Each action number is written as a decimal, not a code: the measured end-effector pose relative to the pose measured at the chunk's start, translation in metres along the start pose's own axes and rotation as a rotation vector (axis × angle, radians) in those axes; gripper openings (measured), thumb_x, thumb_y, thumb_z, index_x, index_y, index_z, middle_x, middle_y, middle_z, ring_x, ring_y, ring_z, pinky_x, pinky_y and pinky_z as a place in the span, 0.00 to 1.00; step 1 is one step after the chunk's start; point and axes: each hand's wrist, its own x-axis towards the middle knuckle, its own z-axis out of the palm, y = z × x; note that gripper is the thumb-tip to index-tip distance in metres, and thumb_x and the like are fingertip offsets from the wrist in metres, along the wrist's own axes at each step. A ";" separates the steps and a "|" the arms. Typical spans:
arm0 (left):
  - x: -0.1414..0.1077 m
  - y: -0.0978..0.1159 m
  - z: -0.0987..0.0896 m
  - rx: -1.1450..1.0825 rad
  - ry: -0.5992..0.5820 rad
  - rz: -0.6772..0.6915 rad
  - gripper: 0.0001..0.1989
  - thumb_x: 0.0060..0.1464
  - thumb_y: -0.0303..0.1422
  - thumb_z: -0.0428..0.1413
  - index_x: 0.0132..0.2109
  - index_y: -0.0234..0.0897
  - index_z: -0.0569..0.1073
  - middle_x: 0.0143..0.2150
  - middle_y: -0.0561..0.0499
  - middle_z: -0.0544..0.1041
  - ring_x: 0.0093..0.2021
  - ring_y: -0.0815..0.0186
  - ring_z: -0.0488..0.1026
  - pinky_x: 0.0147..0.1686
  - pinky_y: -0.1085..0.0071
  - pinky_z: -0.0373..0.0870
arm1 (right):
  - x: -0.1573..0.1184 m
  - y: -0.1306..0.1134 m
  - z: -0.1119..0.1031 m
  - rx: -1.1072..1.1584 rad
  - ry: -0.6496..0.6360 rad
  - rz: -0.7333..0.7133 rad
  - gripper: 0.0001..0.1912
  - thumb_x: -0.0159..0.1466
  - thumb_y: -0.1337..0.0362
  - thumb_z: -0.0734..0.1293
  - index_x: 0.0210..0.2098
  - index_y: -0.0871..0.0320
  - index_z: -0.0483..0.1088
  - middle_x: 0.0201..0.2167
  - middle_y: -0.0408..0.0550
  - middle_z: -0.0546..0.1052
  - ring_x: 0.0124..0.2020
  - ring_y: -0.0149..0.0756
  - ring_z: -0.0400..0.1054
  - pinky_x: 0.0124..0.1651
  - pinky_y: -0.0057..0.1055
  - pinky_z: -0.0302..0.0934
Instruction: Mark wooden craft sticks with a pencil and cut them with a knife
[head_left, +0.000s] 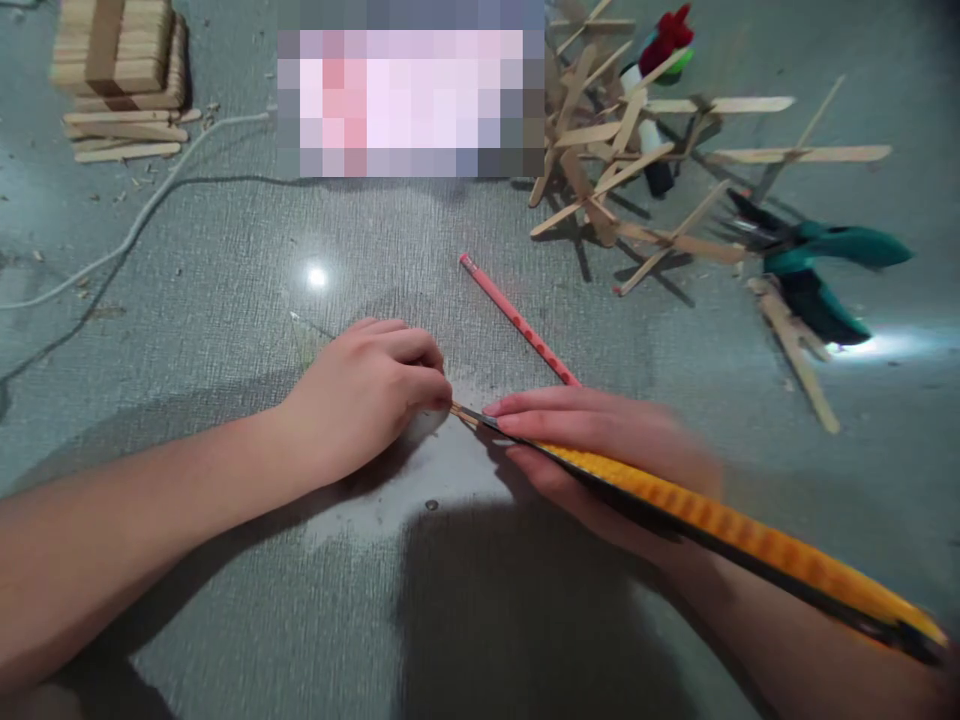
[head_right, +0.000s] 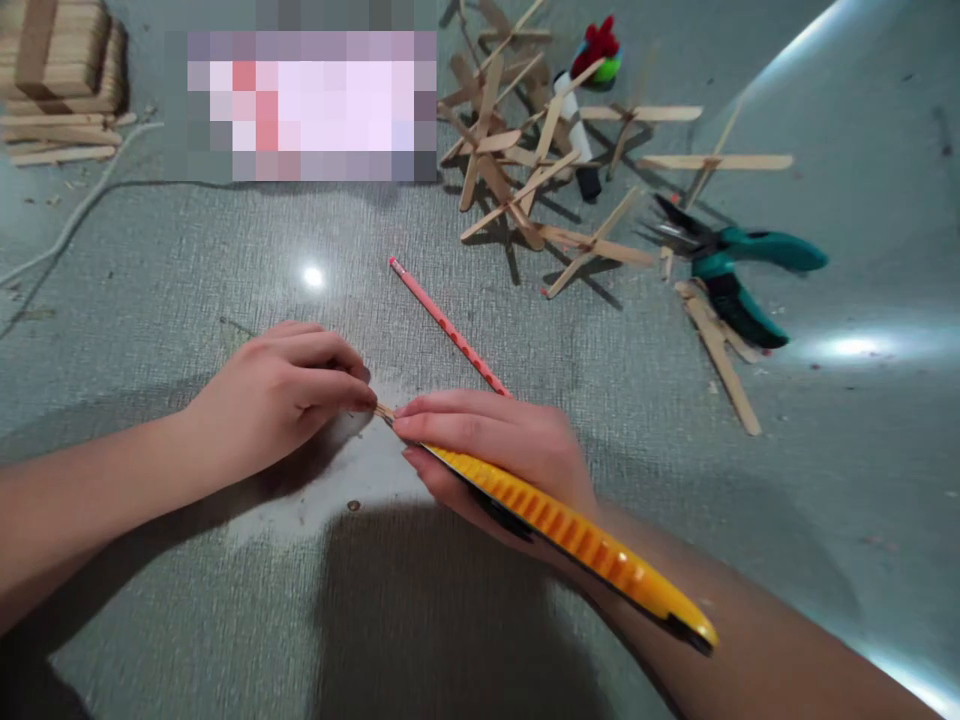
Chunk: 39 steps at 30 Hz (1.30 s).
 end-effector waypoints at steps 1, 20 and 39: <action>0.000 0.000 0.000 0.007 0.000 -0.005 0.14 0.69 0.28 0.54 0.39 0.43 0.84 0.41 0.52 0.82 0.40 0.66 0.73 0.43 0.66 0.65 | 0.001 0.001 0.002 0.007 -0.003 0.009 0.07 0.69 0.70 0.70 0.44 0.53 0.77 0.42 0.47 0.86 0.40 0.33 0.82 0.46 0.26 0.78; -0.001 0.002 0.000 0.092 -0.001 0.008 0.13 0.66 0.29 0.55 0.39 0.43 0.85 0.41 0.53 0.83 0.38 0.64 0.74 0.39 0.65 0.64 | -0.003 0.003 0.006 0.038 -0.010 0.030 0.10 0.68 0.70 0.71 0.47 0.51 0.77 0.43 0.46 0.86 0.42 0.38 0.83 0.46 0.32 0.80; 0.007 0.002 0.009 0.187 -0.053 0.026 0.09 0.65 0.28 0.55 0.37 0.36 0.78 0.37 0.50 0.81 0.38 0.62 0.75 0.39 0.65 0.67 | -0.006 -0.005 0.005 -0.022 -0.087 -0.038 0.17 0.69 0.74 0.69 0.54 0.49 0.75 0.41 0.44 0.84 0.42 0.38 0.80 0.47 0.37 0.77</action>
